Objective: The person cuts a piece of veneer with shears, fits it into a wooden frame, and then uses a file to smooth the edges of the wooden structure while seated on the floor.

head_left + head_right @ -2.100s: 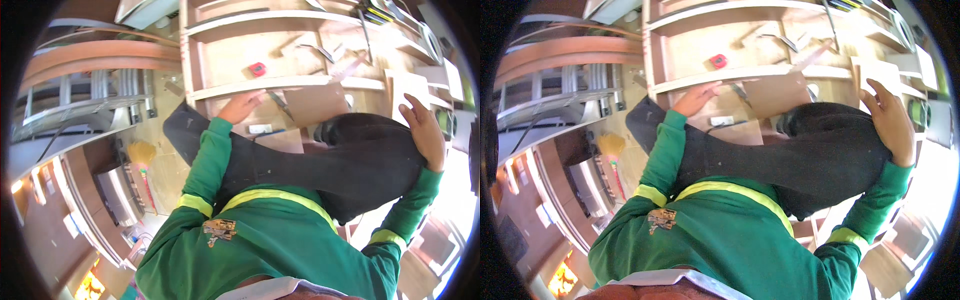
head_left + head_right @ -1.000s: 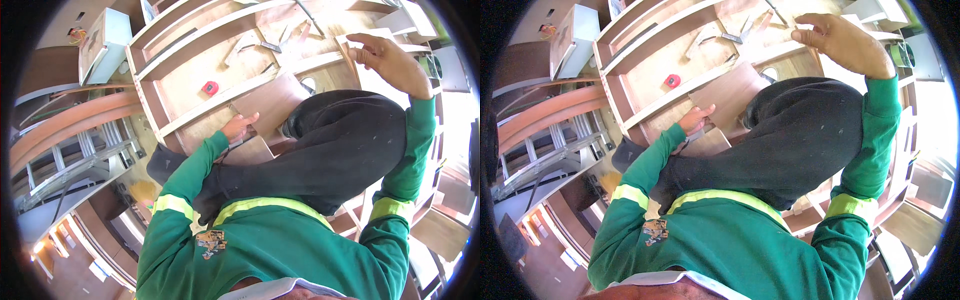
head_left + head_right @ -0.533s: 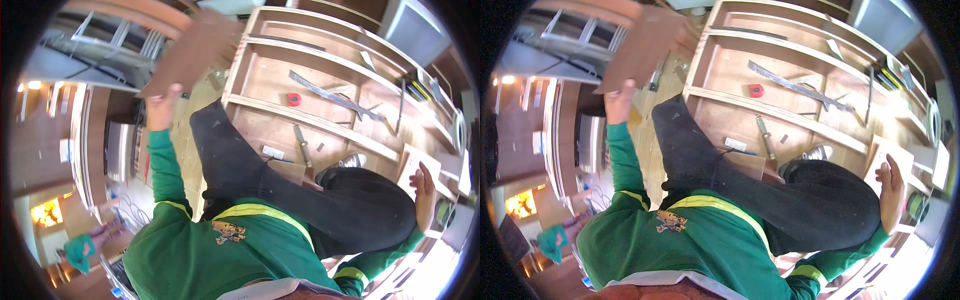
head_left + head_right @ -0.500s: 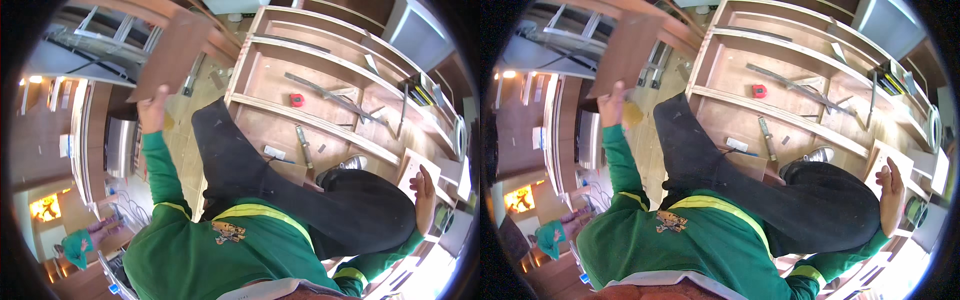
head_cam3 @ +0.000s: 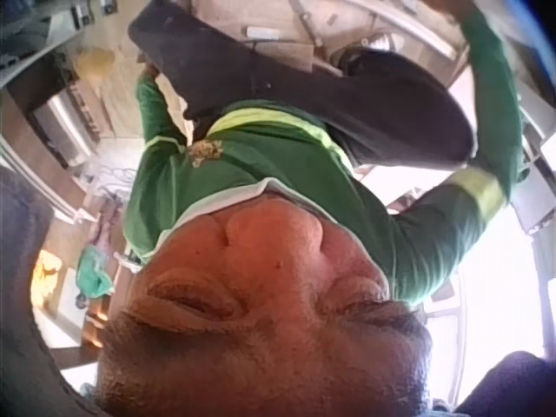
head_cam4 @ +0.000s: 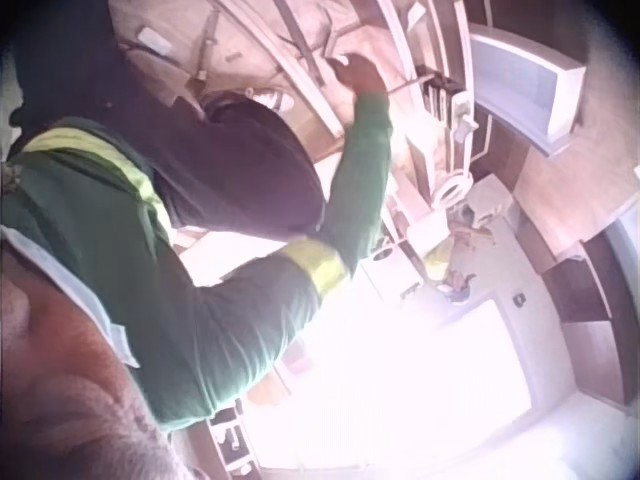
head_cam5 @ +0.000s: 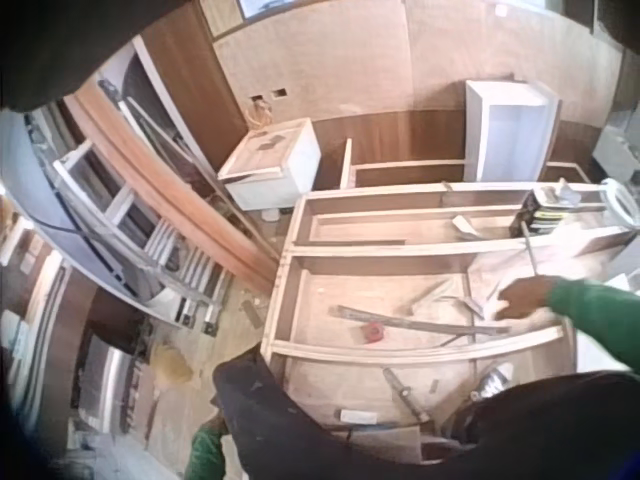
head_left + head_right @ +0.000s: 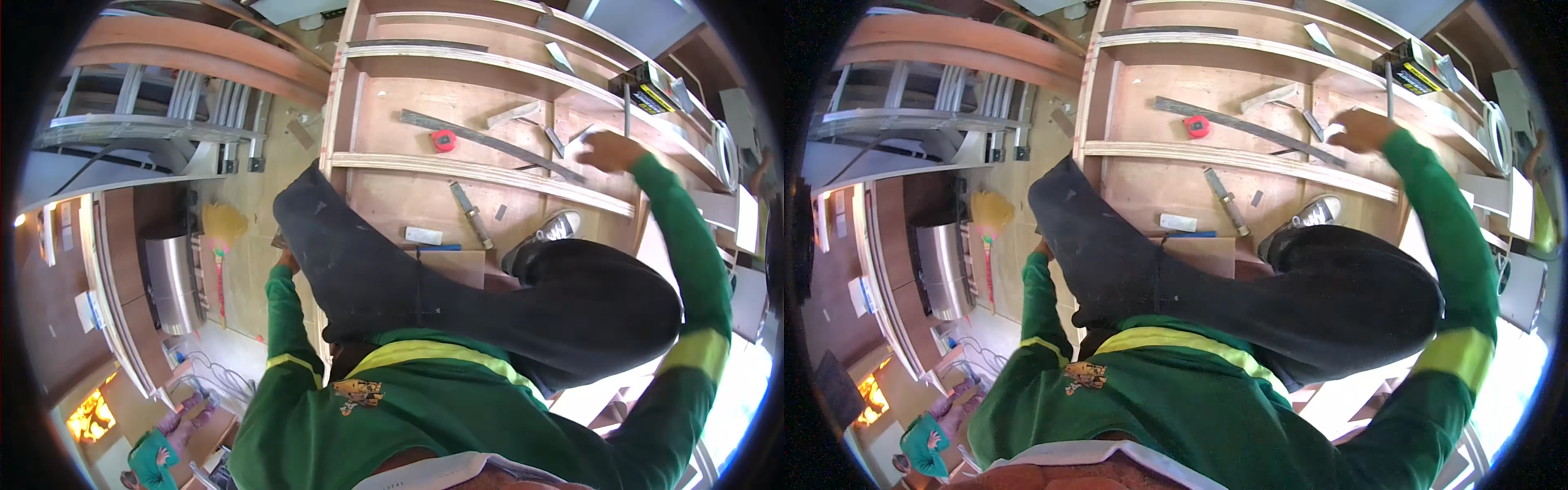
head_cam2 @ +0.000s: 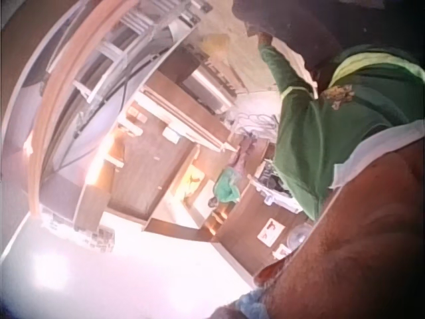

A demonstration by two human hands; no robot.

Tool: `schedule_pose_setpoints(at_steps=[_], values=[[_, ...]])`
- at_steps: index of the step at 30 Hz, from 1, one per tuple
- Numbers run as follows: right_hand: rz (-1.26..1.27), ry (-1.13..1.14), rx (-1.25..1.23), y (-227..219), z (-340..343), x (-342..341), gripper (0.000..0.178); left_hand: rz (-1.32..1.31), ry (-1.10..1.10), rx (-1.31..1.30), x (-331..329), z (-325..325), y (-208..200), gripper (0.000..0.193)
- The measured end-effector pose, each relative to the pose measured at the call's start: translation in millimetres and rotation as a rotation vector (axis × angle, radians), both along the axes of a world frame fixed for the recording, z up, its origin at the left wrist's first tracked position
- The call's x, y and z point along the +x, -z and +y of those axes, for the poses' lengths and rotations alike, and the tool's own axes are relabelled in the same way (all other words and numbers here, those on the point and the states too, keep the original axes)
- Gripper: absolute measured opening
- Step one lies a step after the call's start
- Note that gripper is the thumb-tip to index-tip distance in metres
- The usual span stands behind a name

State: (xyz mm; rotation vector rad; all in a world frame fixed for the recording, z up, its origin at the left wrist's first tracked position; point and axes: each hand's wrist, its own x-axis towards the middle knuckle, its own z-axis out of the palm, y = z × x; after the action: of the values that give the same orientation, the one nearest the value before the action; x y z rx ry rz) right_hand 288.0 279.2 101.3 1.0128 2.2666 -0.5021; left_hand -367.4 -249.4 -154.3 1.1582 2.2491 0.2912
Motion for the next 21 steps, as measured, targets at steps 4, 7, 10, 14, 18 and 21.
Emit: schedule_pose_setpoints(at_steps=[4, 7, 10, 14, 18, 21], values=[[-0.003, 0.148, -0.007, 147, 14, -56, 0.064, -0.216, -0.120, 0.313, 39, -27, 16, 0.062], [0.142, 0.132, 0.069, 225, -13, -42, 0.061, -0.078, -0.272, 0.289, 68, 4, -57, 0.061], [0.153, 0.180, 0.100, 260, -17, -49, 0.056, -0.063, -0.464, 0.418, 70, 9, -124, 0.055], [0.138, 0.214, 0.008, 271, -23, -36, 0.058, -0.035, -0.467, 0.661, 90, 59, -188, 0.050], [0.139, 0.219, 0.089, 274, -14, -32, 0.058, 0.092, -0.313, 0.756, 128, 140, -221, 0.036], [-0.001, 0.100, 0.037, 282, 1, -4, 0.053, 0.065, 0.073, 0.820, 188, 221, -249, 0.035]])
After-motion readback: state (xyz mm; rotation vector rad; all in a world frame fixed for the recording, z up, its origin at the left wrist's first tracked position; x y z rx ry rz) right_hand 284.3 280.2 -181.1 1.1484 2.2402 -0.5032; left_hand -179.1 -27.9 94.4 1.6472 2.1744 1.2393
